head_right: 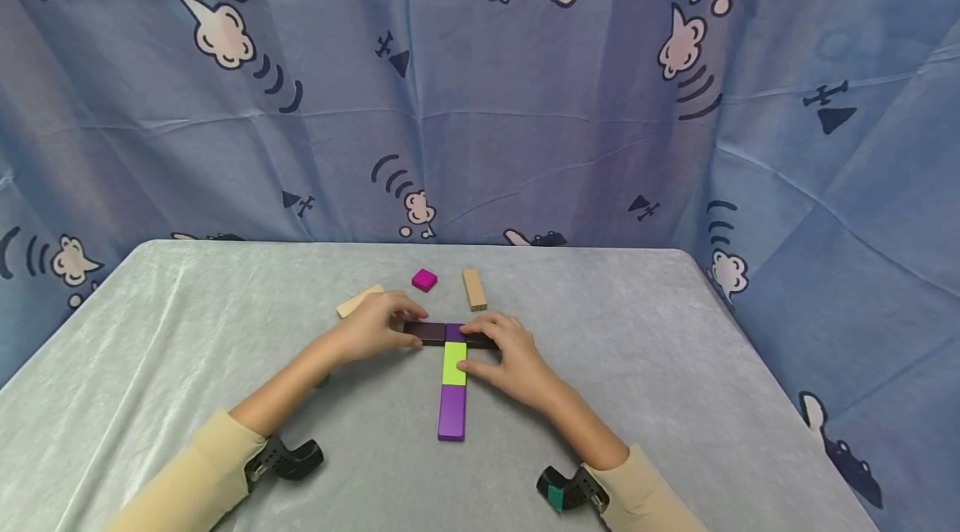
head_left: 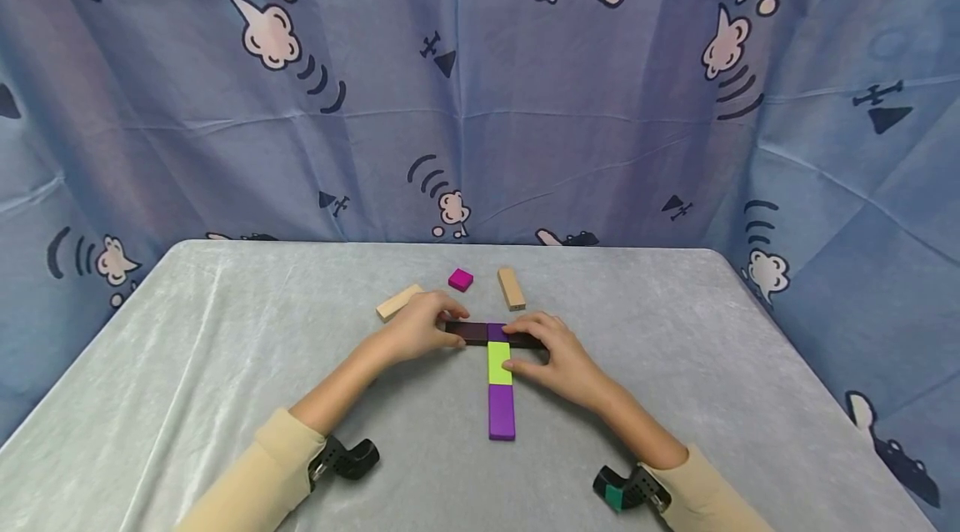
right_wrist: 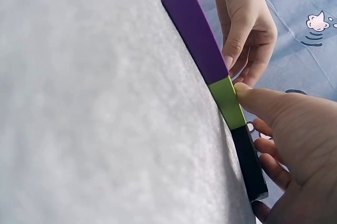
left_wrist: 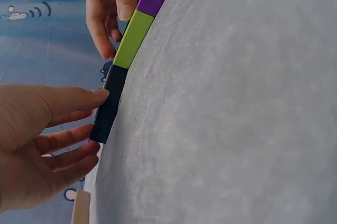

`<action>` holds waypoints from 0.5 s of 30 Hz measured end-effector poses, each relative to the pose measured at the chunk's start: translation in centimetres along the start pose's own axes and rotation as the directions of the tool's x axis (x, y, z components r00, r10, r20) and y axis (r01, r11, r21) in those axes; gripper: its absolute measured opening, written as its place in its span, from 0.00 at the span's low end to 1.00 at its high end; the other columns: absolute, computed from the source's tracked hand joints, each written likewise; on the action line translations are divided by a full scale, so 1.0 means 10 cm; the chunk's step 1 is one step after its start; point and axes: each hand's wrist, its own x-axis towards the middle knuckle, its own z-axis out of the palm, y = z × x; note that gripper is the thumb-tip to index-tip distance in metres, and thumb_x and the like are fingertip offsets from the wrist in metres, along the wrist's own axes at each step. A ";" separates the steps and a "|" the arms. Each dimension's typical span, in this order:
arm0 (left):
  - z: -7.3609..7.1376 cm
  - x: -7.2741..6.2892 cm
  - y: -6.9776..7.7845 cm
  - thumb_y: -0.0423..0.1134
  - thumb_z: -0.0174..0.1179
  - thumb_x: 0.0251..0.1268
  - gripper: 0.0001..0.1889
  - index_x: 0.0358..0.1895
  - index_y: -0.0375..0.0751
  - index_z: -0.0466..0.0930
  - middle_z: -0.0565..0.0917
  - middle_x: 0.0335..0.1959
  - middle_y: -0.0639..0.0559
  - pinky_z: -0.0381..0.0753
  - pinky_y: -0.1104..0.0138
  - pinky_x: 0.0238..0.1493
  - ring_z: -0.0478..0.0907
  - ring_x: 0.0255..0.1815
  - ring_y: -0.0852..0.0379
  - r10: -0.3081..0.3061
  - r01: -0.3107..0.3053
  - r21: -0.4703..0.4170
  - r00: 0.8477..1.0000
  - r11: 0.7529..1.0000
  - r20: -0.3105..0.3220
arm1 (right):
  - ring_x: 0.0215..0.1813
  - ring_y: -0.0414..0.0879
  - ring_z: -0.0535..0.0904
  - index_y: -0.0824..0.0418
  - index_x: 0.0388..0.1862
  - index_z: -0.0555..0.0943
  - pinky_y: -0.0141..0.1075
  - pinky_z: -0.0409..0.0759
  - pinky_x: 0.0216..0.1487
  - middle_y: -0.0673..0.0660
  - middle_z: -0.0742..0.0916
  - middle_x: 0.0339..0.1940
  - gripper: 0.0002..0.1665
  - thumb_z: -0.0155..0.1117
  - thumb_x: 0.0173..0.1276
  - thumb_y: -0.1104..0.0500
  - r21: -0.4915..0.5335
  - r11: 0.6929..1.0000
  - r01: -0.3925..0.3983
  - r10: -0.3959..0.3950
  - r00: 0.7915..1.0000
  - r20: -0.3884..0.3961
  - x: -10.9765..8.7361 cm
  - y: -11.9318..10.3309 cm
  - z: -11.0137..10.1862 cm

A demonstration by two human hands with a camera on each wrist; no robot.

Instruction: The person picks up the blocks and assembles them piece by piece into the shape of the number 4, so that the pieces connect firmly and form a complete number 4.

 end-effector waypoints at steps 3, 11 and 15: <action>-0.02 -0.02 0.00 0.33 0.77 0.60 0.18 0.53 0.32 0.89 0.90 0.48 0.42 0.85 0.57 0.52 0.86 0.51 0.45 0.001 -0.001 -0.007 1.000 1.000 -0.005 | 0.63 0.59 0.76 0.59 0.62 0.85 0.59 0.75 0.63 0.59 0.84 0.62 0.25 0.79 0.68 0.55 -0.004 1.000 -0.005 0.005 1.000 0.005 0.00 -0.01 0.00; -0.03 -0.10 0.05 0.34 0.74 0.65 0.16 0.53 0.31 0.89 0.89 0.48 0.41 0.84 0.58 0.52 0.85 0.48 0.46 0.025 -0.024 0.011 0.999 1.000 -0.039 | 0.63 0.59 0.77 0.60 0.61 0.86 0.59 0.76 0.63 0.59 0.84 0.62 0.24 0.79 0.67 0.56 -0.012 1.000 0.004 -0.004 1.000 -0.001 -0.01 -0.01 0.01; 0.01 -0.14 0.13 0.35 0.73 0.66 0.19 0.57 0.29 0.86 0.87 0.50 0.39 0.83 0.55 0.53 0.83 0.50 0.46 0.016 -0.014 0.033 0.999 0.999 -0.050 | 0.63 0.59 0.77 0.60 0.60 0.86 0.60 0.76 0.63 0.60 0.84 0.62 0.24 0.79 0.66 0.57 -0.019 1.000 0.009 -0.009 1.000 -0.003 -0.01 0.00 0.01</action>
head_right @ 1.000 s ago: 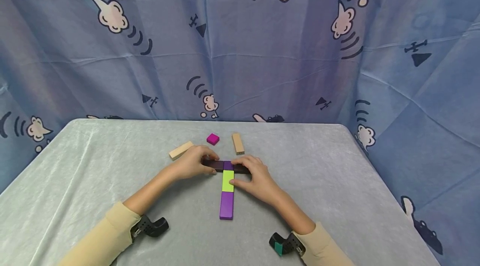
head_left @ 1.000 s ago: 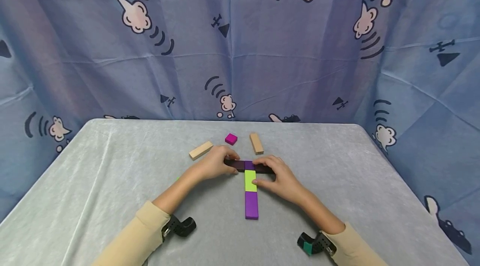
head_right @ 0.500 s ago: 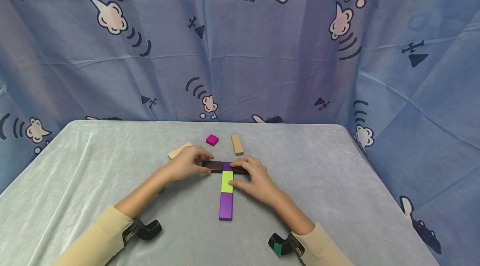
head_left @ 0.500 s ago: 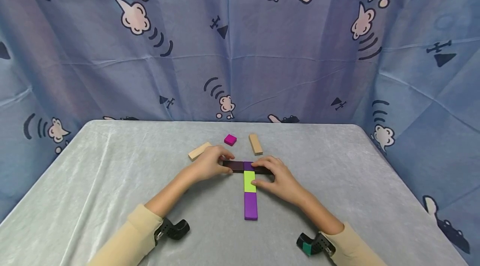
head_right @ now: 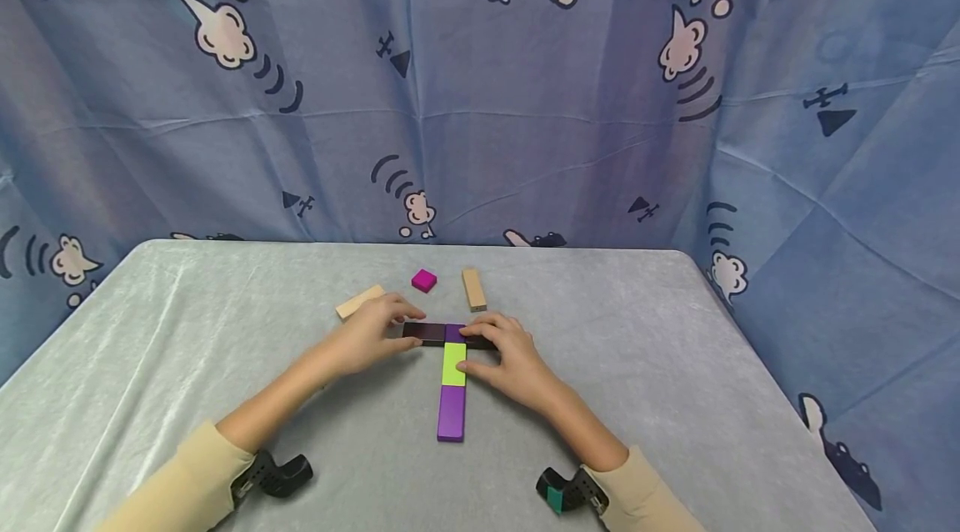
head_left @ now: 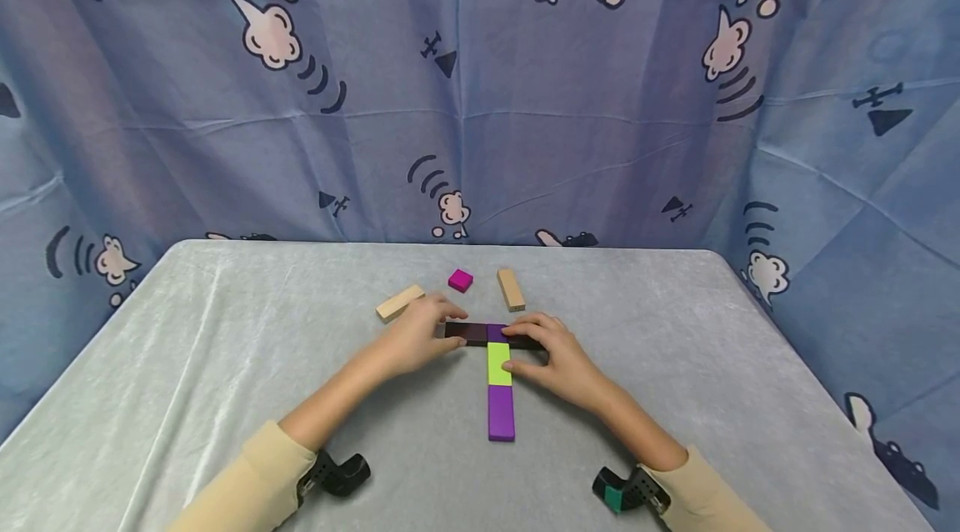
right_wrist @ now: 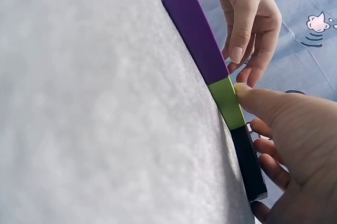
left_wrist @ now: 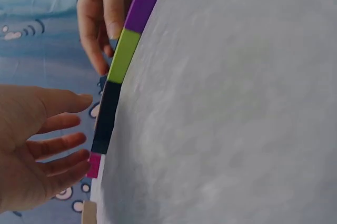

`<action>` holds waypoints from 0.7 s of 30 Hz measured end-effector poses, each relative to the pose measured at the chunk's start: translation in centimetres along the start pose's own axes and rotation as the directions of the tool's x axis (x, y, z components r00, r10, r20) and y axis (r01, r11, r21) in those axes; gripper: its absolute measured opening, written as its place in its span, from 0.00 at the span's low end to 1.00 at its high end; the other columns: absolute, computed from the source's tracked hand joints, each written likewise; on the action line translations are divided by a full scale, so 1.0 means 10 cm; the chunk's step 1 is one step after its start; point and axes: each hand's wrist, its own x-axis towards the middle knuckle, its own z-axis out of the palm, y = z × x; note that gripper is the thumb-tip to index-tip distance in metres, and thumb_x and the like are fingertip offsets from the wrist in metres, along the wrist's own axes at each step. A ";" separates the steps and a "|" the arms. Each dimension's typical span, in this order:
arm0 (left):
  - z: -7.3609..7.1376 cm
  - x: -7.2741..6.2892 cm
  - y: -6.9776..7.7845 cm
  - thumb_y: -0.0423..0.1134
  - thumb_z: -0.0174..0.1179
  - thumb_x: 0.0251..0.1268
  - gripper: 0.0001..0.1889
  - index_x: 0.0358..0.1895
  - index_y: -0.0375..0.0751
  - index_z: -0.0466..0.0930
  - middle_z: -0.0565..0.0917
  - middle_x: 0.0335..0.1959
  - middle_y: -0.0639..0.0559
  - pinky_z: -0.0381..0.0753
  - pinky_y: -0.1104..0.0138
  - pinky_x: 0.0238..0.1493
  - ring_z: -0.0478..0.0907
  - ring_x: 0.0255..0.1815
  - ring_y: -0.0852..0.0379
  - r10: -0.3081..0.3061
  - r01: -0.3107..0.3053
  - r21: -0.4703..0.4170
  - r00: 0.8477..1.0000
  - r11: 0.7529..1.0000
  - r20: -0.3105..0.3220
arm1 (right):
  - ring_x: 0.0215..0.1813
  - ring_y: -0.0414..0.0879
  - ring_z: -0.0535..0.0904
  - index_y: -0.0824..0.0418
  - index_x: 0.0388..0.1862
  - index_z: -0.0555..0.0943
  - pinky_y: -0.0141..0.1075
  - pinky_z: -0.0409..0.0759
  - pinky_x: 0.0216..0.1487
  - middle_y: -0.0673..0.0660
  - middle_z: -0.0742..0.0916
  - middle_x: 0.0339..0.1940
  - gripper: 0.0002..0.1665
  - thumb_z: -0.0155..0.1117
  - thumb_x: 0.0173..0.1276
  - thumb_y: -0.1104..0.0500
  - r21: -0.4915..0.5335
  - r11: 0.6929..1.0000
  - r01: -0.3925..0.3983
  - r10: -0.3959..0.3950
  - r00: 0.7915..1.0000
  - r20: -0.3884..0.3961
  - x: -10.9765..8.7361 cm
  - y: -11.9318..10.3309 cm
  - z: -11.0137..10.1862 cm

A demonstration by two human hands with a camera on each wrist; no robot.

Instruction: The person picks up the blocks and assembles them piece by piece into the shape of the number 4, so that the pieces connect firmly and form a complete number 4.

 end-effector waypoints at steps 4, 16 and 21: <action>0.07 -0.04 0.07 0.35 0.73 0.66 0.22 0.60 0.28 0.84 0.85 0.53 0.38 0.82 0.51 0.59 0.82 0.55 0.44 0.006 -0.006 0.029 1.000 1.000 -0.029 | 0.63 0.60 0.77 0.60 0.60 0.86 0.60 0.76 0.63 0.60 0.84 0.62 0.24 0.79 0.66 0.57 -0.002 1.000 0.006 -0.006 1.000 -0.004 0.00 0.01 0.00; 0.21 -0.10 0.15 0.44 0.70 0.72 0.23 0.62 0.33 0.84 0.85 0.56 0.40 0.81 0.51 0.61 0.80 0.59 0.42 0.123 -0.119 0.106 0.992 0.987 -0.039 | 0.65 0.61 0.77 0.62 0.61 0.86 0.61 0.76 0.64 0.60 0.84 0.62 0.25 0.79 0.66 0.58 0.004 1.000 0.008 -0.008 1.000 -0.008 0.00 0.00 0.00; 0.25 -0.11 0.15 0.48 0.71 0.71 0.27 0.64 0.33 0.83 0.84 0.57 0.41 0.81 0.52 0.62 0.79 0.60 0.43 0.134 -0.132 0.105 0.991 0.986 -0.011 | 0.64 0.60 0.77 0.63 0.61 0.85 0.60 0.76 0.64 0.61 0.84 0.62 0.25 0.79 0.66 0.58 0.004 1.000 0.006 -0.006 1.000 -0.005 0.00 -0.01 0.00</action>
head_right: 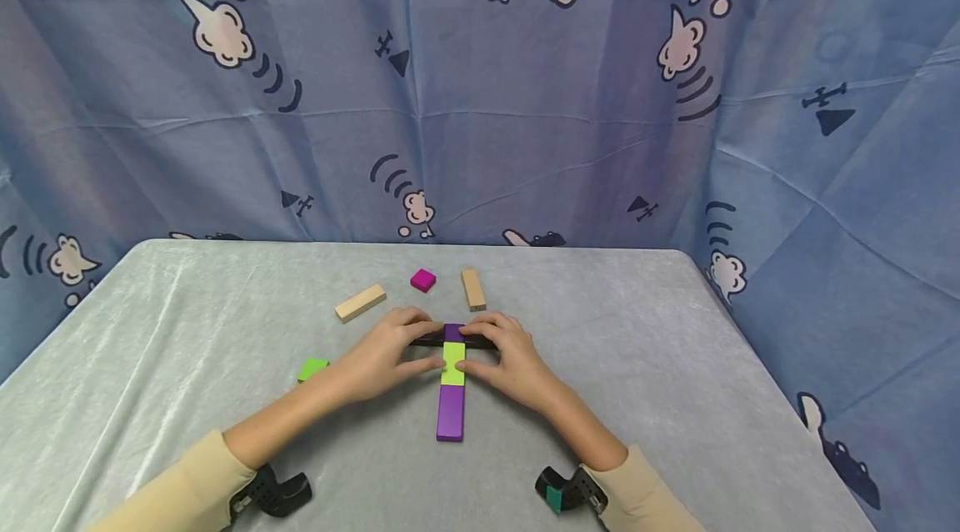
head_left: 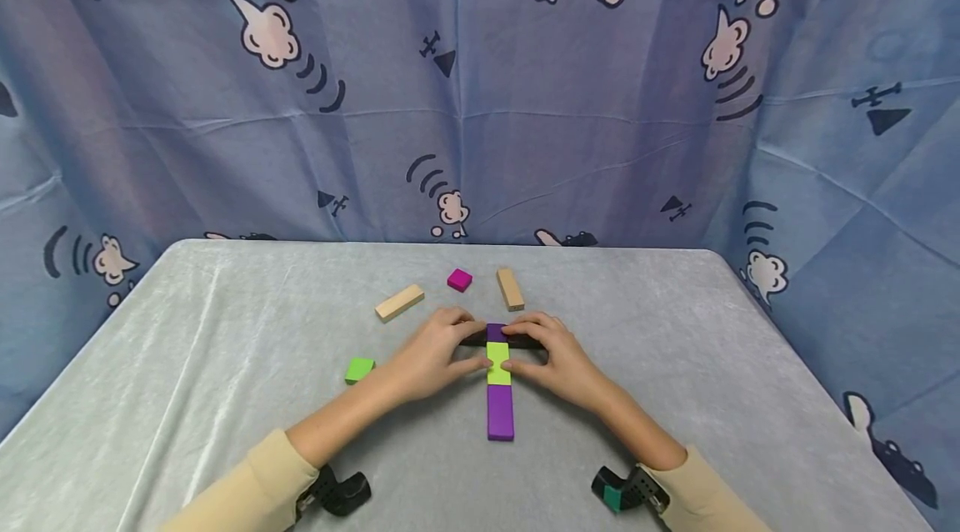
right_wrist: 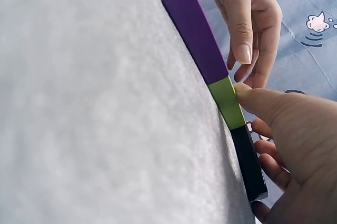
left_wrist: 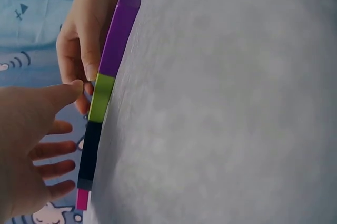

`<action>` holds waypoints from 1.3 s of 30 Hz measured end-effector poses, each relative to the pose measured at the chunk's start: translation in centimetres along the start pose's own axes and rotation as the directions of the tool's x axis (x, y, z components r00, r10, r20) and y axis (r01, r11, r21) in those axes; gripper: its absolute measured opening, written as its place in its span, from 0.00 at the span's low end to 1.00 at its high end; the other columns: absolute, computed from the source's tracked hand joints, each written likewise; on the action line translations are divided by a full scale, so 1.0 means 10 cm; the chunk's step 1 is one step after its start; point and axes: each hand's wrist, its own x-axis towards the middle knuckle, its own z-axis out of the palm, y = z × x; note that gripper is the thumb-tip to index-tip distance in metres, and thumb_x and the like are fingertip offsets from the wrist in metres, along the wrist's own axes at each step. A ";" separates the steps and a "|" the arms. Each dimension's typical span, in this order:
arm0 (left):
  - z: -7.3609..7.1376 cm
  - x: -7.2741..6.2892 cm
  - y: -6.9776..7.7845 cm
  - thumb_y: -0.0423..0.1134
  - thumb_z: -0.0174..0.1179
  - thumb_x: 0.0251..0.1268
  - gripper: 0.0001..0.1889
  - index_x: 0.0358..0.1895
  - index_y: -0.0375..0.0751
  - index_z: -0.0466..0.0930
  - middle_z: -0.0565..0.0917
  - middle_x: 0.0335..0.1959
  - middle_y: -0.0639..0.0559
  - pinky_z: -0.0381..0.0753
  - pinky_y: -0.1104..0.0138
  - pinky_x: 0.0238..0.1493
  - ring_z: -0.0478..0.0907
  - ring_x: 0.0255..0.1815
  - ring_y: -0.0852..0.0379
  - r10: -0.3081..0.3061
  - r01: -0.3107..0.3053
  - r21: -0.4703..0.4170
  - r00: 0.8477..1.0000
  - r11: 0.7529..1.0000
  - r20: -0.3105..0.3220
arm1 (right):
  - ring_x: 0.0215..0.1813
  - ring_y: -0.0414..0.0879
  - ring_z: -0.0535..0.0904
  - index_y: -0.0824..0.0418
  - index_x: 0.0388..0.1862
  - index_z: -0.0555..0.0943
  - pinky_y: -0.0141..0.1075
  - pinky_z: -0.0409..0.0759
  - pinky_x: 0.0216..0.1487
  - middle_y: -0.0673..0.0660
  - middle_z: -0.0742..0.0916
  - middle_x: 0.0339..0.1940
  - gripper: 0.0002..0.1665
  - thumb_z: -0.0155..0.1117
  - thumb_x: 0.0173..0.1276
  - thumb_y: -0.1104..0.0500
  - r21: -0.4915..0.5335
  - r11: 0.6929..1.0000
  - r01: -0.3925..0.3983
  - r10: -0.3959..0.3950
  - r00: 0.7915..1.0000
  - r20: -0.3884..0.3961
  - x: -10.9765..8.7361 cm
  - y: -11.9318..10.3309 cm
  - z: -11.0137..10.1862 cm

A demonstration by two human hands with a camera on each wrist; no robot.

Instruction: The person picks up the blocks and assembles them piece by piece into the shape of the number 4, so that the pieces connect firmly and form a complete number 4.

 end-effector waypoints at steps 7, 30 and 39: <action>0.07 -0.02 0.04 0.50 0.72 0.69 0.28 0.64 0.35 0.84 0.84 0.58 0.42 0.79 0.51 0.62 0.78 0.58 0.45 0.022 -0.022 0.029 1.000 0.999 0.007 | 0.64 0.60 0.76 0.62 0.62 0.85 0.61 0.76 0.64 0.61 0.83 0.63 0.26 0.79 0.67 0.57 0.008 1.000 -0.023 0.023 1.000 0.015 -0.01 -0.01 -0.01; 0.13 -0.08 0.03 0.51 0.69 0.73 0.26 0.65 0.37 0.84 0.81 0.64 0.42 0.78 0.47 0.64 0.76 0.64 0.44 0.029 -0.029 0.067 1.000 0.997 -0.002 | 0.65 0.62 0.76 0.63 0.63 0.85 0.61 0.75 0.65 0.62 0.83 0.63 0.27 0.79 0.67 0.57 0.009 0.999 -0.049 0.048 0.998 0.032 0.01 -0.07 -0.05; 0.12 -0.08 0.04 0.51 0.69 0.73 0.26 0.65 0.37 0.84 0.82 0.64 0.41 0.77 0.47 0.66 0.76 0.65 0.44 0.029 -0.029 0.070 1.000 0.997 -0.004 | 0.63 0.60 0.81 0.65 0.61 0.85 0.59 0.78 0.66 0.62 0.85 0.59 0.25 0.78 0.67 0.60 0.018 1.000 -0.020 0.020 1.000 0.006 0.06 -0.06 -0.10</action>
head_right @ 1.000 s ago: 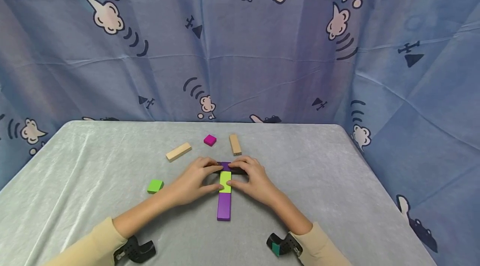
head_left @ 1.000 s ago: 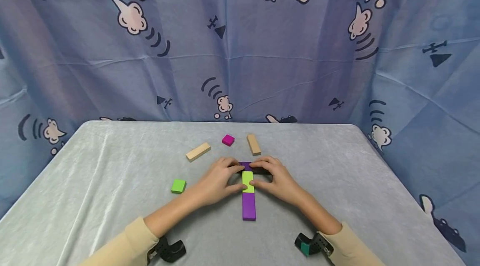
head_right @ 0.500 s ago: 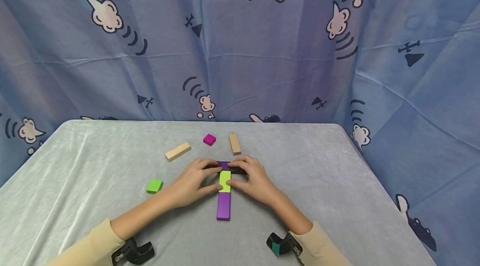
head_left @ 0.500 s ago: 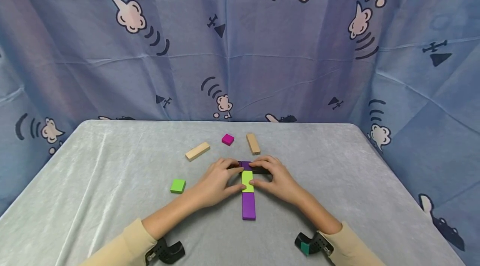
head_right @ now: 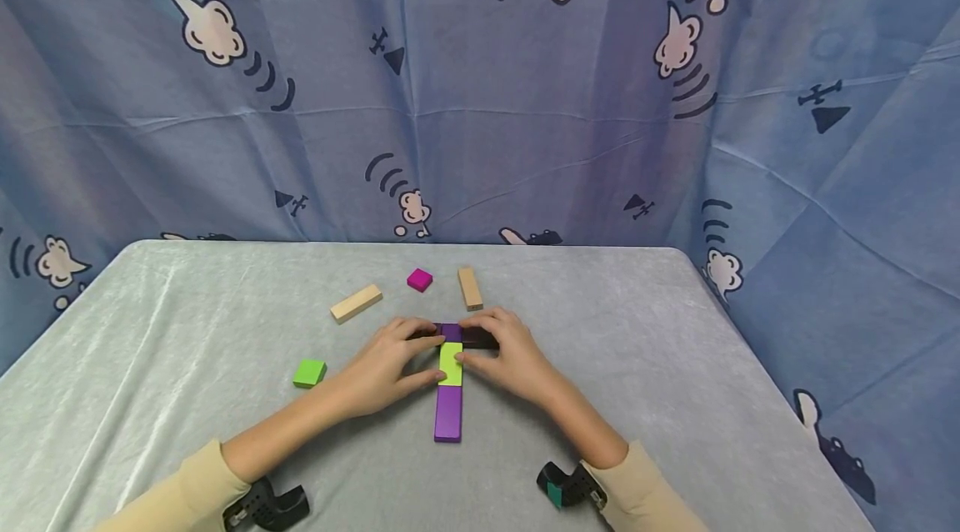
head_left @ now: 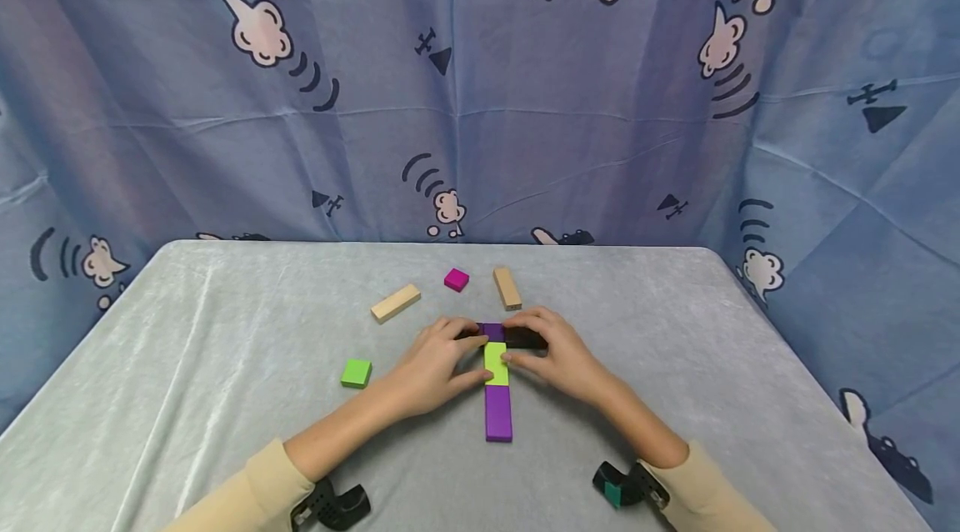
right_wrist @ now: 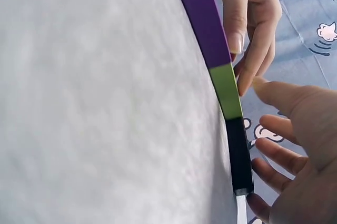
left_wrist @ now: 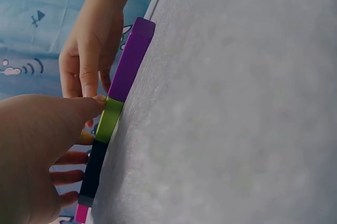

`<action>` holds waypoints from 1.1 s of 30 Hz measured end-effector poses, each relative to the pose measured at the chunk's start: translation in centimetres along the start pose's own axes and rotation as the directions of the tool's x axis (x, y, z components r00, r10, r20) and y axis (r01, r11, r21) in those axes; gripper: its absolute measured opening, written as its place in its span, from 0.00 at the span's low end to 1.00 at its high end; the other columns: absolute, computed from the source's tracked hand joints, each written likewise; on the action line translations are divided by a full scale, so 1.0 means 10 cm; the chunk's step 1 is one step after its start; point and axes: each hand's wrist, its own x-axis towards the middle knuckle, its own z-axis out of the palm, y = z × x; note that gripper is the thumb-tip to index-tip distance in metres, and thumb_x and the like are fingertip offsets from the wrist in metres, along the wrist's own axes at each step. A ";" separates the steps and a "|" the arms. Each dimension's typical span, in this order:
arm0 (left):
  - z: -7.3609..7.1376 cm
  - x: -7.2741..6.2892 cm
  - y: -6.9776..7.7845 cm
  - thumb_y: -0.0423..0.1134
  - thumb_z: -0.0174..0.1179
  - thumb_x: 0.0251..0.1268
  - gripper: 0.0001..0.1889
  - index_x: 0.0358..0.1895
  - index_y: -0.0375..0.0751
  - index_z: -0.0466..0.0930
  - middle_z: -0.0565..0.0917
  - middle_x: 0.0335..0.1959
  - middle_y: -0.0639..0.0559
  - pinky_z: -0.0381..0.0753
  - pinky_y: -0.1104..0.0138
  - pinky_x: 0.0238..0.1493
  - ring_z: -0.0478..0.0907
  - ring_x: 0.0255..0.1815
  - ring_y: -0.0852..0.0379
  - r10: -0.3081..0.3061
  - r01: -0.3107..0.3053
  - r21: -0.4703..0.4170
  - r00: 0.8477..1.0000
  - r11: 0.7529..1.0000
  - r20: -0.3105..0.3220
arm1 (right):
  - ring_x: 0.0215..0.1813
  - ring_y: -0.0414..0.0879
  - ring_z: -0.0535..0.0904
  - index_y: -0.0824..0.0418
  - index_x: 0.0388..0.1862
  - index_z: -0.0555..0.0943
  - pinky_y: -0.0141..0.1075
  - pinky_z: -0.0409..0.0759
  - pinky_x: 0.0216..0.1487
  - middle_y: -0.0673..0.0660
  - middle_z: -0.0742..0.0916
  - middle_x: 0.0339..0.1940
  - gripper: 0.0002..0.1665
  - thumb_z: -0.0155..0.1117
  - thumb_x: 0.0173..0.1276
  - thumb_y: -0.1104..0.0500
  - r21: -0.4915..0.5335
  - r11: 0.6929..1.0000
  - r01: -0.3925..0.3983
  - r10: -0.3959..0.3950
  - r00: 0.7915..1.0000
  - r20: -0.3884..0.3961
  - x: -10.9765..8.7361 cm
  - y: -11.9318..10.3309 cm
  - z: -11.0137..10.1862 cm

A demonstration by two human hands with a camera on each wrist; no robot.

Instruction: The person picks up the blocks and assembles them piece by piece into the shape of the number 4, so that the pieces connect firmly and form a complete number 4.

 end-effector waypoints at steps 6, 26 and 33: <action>-0.01 0.00 0.01 0.51 0.68 0.73 0.26 0.65 0.37 0.84 0.81 0.65 0.41 0.77 0.46 0.66 0.76 0.66 0.43 -0.015 0.015 -0.004 1.000 1.000 0.013 | 0.65 0.63 0.80 0.66 0.64 0.84 0.61 0.77 0.66 0.65 0.84 0.62 0.25 0.76 0.70 0.60 0.015 0.999 -0.029 0.029 1.000 -0.002 0.04 0.01 -0.04; -0.01 0.01 0.00 0.51 0.68 0.73 0.26 0.65 0.37 0.84 0.81 0.66 0.40 0.75 0.48 0.69 0.75 0.67 0.42 -0.012 0.012 -0.007 1.000 1.000 0.017 | 0.56 0.61 0.81 0.68 0.64 0.83 0.58 0.82 0.54 0.65 0.86 0.57 0.23 0.72 0.72 0.61 0.024 0.998 -0.051 0.051 0.999 -0.004 0.26 0.09 -0.16; -0.01 0.00 0.00 0.51 0.68 0.73 0.26 0.65 0.36 0.84 0.81 0.66 0.40 0.75 0.48 0.69 0.75 0.67 0.43 -0.015 0.015 -0.010 1.000 1.000 0.017 | 0.57 0.62 0.81 0.68 0.65 0.82 0.57 0.83 0.56 0.67 0.84 0.60 0.24 0.71 0.74 0.60 0.008 0.996 -0.084 0.084 0.996 0.003 0.37 0.13 -0.20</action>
